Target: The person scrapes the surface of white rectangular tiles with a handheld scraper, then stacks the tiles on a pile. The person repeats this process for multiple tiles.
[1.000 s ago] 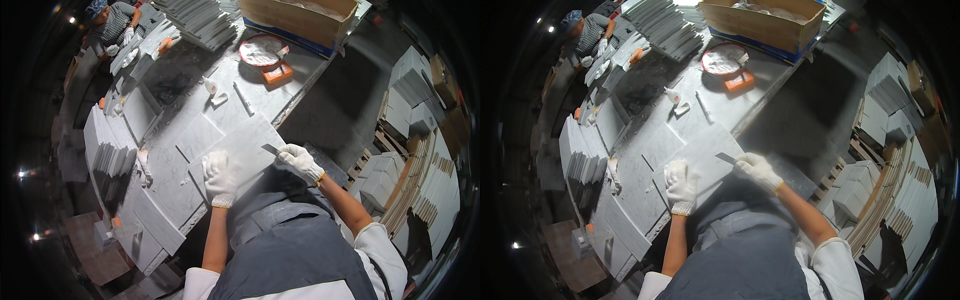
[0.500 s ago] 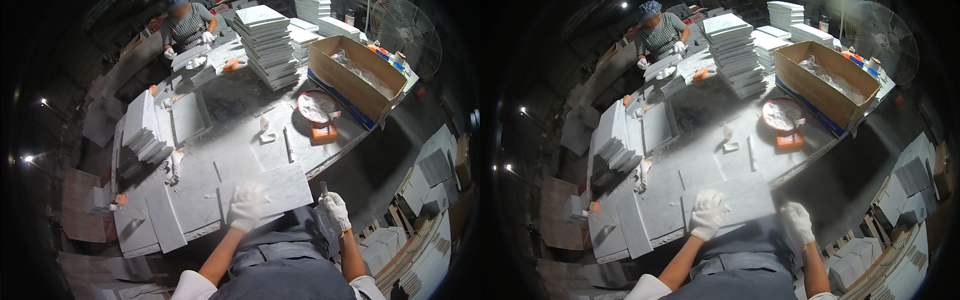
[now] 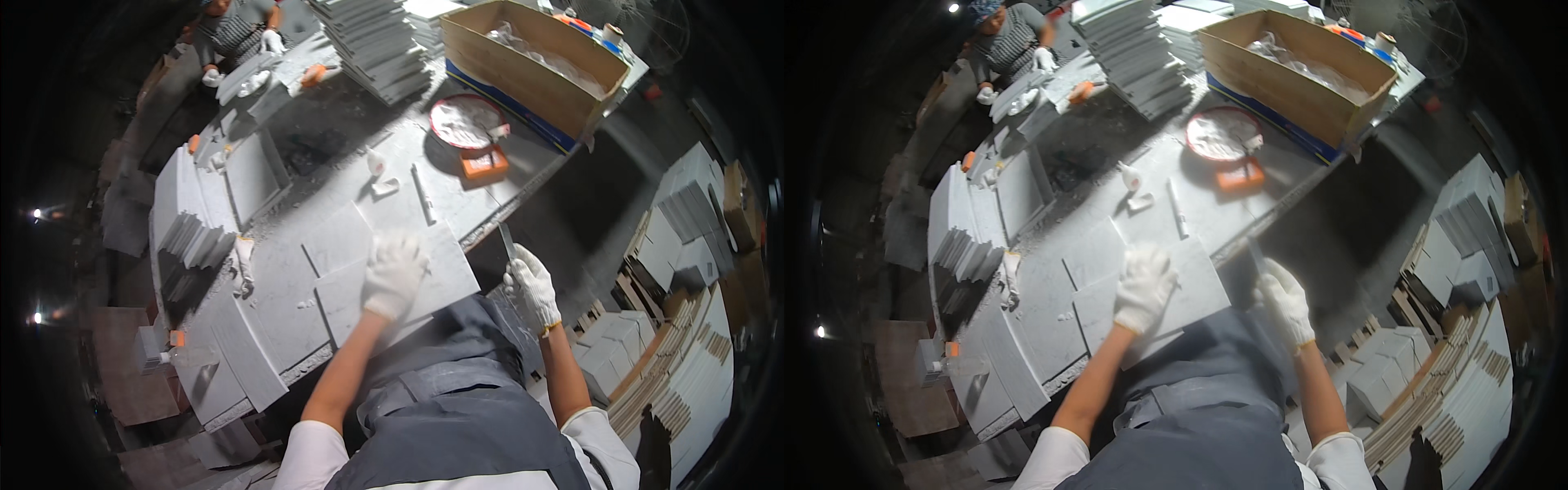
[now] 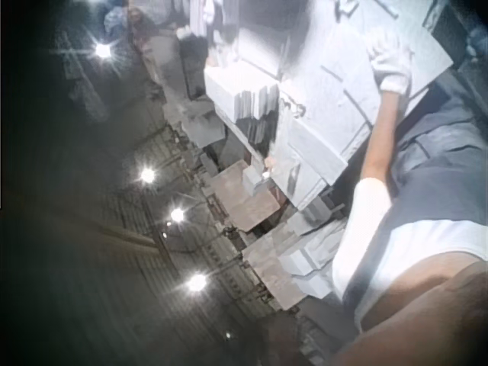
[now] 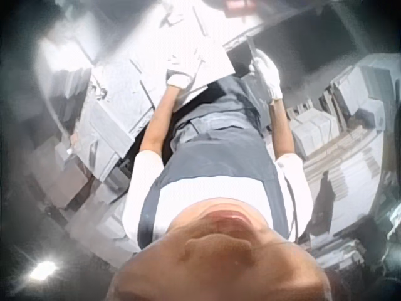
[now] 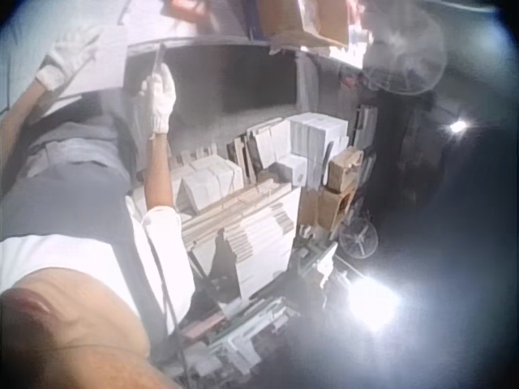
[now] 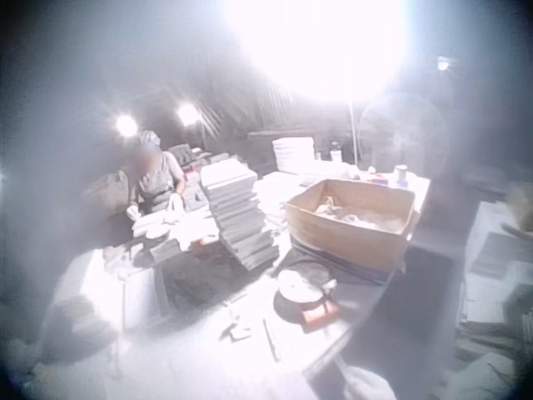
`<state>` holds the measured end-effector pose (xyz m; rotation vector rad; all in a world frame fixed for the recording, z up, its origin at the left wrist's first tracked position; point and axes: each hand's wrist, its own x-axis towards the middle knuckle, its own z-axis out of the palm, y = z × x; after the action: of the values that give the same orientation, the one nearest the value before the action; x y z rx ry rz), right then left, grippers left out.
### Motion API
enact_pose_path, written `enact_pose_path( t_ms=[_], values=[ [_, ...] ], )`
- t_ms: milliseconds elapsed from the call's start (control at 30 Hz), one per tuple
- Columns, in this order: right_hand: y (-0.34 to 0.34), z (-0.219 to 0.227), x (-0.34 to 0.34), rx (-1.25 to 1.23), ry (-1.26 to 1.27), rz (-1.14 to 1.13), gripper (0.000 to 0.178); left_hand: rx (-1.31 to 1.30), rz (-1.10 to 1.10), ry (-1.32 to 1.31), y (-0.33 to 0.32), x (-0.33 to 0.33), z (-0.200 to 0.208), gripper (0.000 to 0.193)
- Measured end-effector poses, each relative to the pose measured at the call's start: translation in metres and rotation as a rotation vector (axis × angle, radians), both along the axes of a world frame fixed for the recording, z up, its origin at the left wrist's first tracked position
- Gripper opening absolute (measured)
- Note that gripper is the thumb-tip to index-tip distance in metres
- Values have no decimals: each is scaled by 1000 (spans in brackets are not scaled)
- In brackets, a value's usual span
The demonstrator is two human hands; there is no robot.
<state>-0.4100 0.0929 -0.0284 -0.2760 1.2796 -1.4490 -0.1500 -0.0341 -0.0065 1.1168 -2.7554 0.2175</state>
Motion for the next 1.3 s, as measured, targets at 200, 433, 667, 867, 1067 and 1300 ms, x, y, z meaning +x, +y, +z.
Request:
enact_pose_path(
  t_ms=[200, 433, 667, 867, 1067, 1300],
  values=[
    [-30, 14, -14, -80, 190, -80, 48, 174, 91, 232, -46, -40, 5, 30],
    [-122, 31, -35, -204, 574, -60, 36, 267, 332, 6, -85, -57, 9, 41],
    [-213, 30, -32, -164, 956, 12, 32, 67, 345, 160, -20, 0, -20, 50],
    [-245, 28, -21, 25, 1326, 39, 28, 167, 487, 194, -9, 4, -28, 45],
    [-259, 25, -21, 97, 1297, 68, 28, 79, 372, 235, -14, 7, -26, 42],
    [-272, 13, -25, 63, 1164, 51, 29, 50, 351, 248, -13, 8, -29, 43]
  ],
)
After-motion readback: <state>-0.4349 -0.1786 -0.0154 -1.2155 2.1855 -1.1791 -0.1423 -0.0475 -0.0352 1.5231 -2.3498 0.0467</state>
